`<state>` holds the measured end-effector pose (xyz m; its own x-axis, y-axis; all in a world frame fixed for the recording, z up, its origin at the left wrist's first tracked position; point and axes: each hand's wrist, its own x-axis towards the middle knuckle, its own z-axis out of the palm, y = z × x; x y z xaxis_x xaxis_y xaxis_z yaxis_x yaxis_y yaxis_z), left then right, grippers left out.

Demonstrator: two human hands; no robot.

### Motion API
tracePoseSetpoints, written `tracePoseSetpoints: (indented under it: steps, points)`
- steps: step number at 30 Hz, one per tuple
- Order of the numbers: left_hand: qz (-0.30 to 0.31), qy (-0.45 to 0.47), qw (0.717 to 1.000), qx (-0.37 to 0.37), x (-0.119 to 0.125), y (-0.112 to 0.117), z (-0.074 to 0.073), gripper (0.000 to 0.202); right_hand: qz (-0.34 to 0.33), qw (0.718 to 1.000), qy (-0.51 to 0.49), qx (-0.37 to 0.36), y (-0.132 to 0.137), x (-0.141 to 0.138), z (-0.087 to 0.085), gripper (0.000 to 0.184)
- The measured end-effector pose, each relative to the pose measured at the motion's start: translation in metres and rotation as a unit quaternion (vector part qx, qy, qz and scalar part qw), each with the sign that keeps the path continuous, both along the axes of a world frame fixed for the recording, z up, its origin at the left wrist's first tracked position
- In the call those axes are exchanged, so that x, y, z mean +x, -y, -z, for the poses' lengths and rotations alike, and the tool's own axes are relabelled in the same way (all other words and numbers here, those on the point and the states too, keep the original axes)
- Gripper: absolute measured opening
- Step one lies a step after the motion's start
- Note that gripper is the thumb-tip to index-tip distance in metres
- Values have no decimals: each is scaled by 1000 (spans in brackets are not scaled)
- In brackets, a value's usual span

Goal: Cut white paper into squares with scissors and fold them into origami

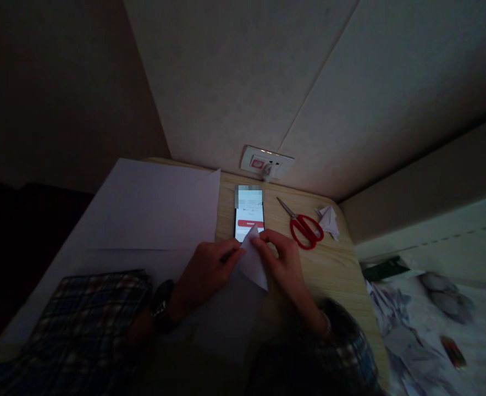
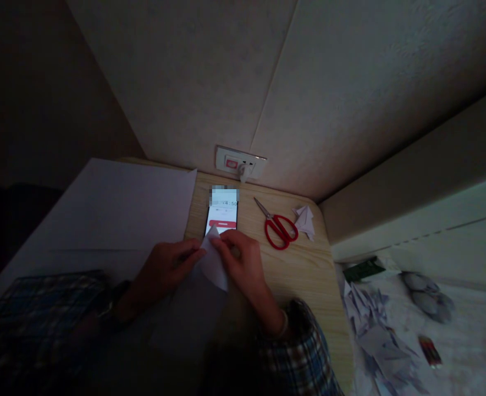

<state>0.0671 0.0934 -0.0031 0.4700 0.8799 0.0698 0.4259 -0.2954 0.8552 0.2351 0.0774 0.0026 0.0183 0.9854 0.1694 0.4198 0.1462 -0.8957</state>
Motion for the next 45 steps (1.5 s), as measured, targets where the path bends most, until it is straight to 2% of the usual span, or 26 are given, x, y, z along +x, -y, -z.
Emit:
tracePoseSetpoints:
  steps: [7, 12, 17, 19, 22, 25, 28, 32, 37, 39, 45]
  points:
    - [-21, 34, 999, 35, 0, -2, 2, 22, -26, 999, 25, -2, -1, 1, 2, 31]
    - [-39, 95, 995, 14, -1, -5, -1, 15, -83, 996, 42, -14, 1, -1, 3, 32]
    - [-50, 72, 991, 105, -5, -8, -3, 19, -124, 991, 38, -38, 0, -5, 1, 34]
    - [-72, 70, 987, 127, -8, -9, -4, 19, -126, 990, 31, -53, 0, -5, 0, 34]
    - [-136, 68, 980, 129, -14, -14, -7, 20, -125, 990, 23, -66, 1, -5, -1, 31]
    - [-200, 88, 971, 101, -18, -20, -10, 19, -125, 989, 21, -71, 1, -5, -2, 31]
    - [-226, 118, 966, 51, -18, -25, -9, 19, -122, 990, 17, -67, 1, -4, -1, 32]
    - [-194, 163, 966, -40, -14, -28, -6, 18, -93, 994, 4, -54, 0, -2, 1, 33]
    - [-93, 187, 968, -137, -10, -26, -5, 18, -33, 998, -35, -42, 0, 1, 6, 30]
    - [-90, 182, 970, -134, -9, -26, -6, 20, -23, 998, -40, -38, -1, 2, 7, 29]
    - [-144, 138, 978, -59, -10, -26, -7, 30, -20, 998, -41, -52, -3, 1, 7, 27]
